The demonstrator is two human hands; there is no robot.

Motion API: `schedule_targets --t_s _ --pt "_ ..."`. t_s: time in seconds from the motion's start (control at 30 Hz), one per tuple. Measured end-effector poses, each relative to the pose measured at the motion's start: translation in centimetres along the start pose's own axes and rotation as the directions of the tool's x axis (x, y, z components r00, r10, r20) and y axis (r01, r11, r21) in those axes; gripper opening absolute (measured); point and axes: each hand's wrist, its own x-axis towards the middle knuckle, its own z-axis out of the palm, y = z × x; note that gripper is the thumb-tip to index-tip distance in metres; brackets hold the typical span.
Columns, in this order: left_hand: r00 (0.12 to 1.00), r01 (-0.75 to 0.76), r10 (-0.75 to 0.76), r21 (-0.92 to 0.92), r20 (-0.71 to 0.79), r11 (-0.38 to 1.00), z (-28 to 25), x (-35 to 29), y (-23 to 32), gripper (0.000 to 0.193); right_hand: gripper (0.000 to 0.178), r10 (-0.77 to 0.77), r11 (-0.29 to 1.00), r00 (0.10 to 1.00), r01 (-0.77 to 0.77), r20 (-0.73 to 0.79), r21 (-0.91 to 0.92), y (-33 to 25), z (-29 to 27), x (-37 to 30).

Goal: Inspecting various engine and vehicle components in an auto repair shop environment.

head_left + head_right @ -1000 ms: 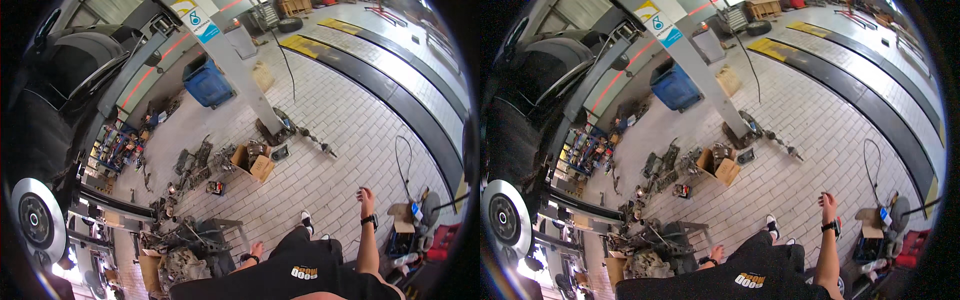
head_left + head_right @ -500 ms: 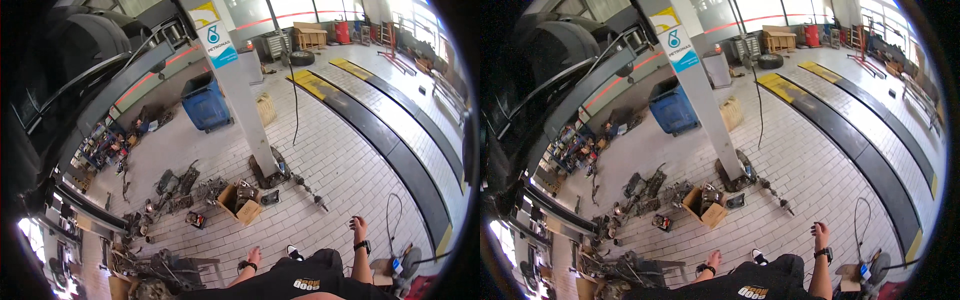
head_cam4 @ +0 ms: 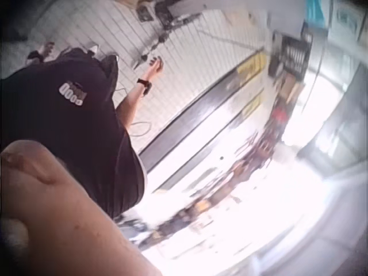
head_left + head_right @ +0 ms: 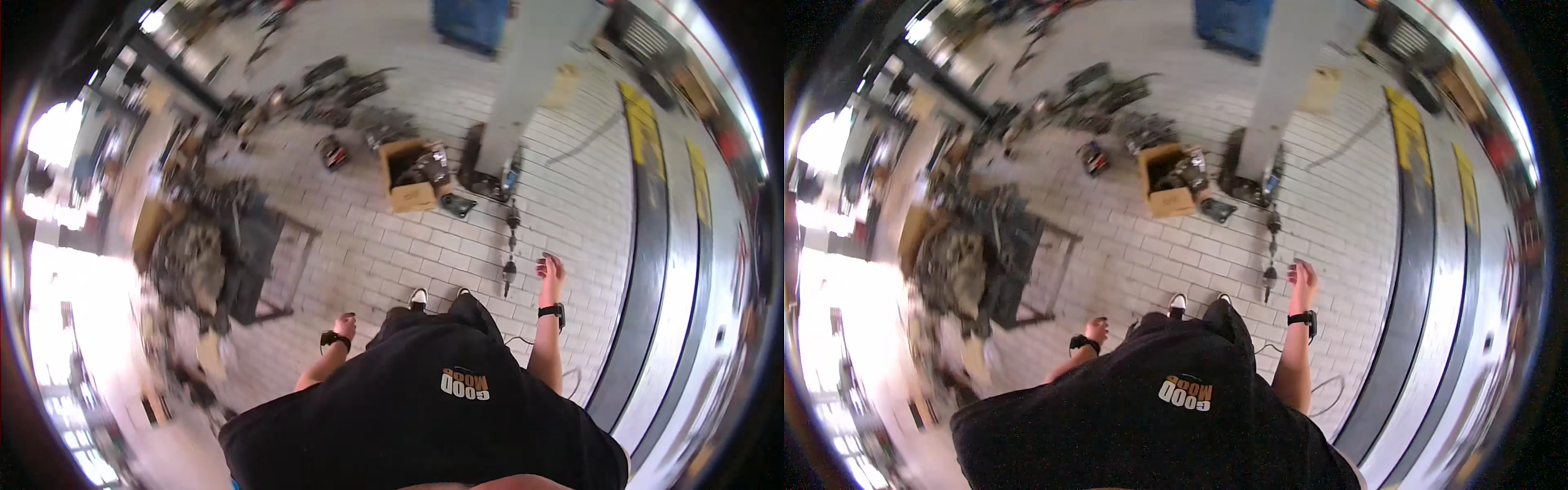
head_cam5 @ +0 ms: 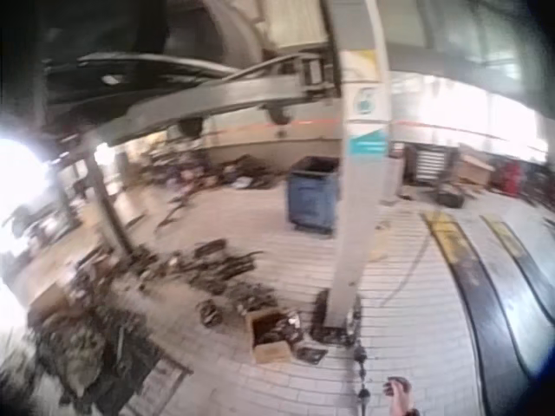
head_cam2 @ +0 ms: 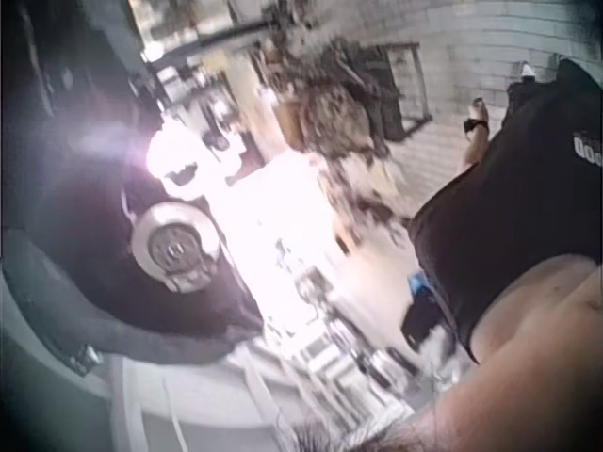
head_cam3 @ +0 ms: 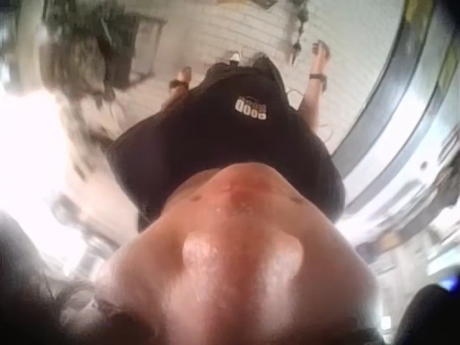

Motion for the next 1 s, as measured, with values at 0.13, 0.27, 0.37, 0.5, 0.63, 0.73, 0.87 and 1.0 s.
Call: schedule_targets --t_s 0.13,0.27,0.37,0.5,0.63,0.73,0.87,1.0 --pt "0.967 0.138 -0.156 -0.104 -0.202 0.985 1.0 -9.8 -3.9 0.034 0.025 0.064 0.994 0.974 -0.042 0.219 -0.104 -0.7 2.7 4.4" --pt "0.931 0.174 -0.263 -0.326 -0.254 0.929 4.8 -16.7 -6.8 0.035 0.024 0.083 0.99 0.941 -0.041 0.329 -0.132 -0.4 4.7 9.2" --pt "0.917 0.12 -0.245 -0.367 -0.316 0.923 7.7 -21.6 -6.3 0.033 0.021 0.08 0.986 0.881 -0.001 0.467 -0.167 -0.9 7.3 11.2" --pt "0.867 0.101 -0.289 -0.425 -0.406 0.9 9.4 -24.6 -6.8 0.033 0.021 0.071 0.98 0.852 0.037 0.519 -0.195 -1.7 11.9 12.1" --pt "0.762 0.085 -0.443 -0.605 -0.473 0.792 9.8 -25.9 -11.1 0.033 0.019 0.015 0.989 0.755 0.084 0.655 -0.12 -1.2 18.0 10.8" --pt "0.725 0.044 -0.4 -0.542 -0.561 0.839 9.4 -24.6 -16.9 0.029 0.02 -0.036 0.996 0.734 0.082 0.678 -0.035 -2.2 21.4 8.4" --pt "0.683 -0.033 -0.465 -0.66 -0.563 0.75 10.1 -24.4 -15.5 0.028 0.023 -0.033 0.981 0.697 0.16 0.716 -0.11 -1.6 24.4 6.0" --pt "0.721 -0.011 -0.516 -0.753 -0.462 0.658 8.0 -21.9 -14.9 0.03 0.017 -0.021 0.991 0.697 0.111 0.717 -0.078 0.4 26.2 5.7"
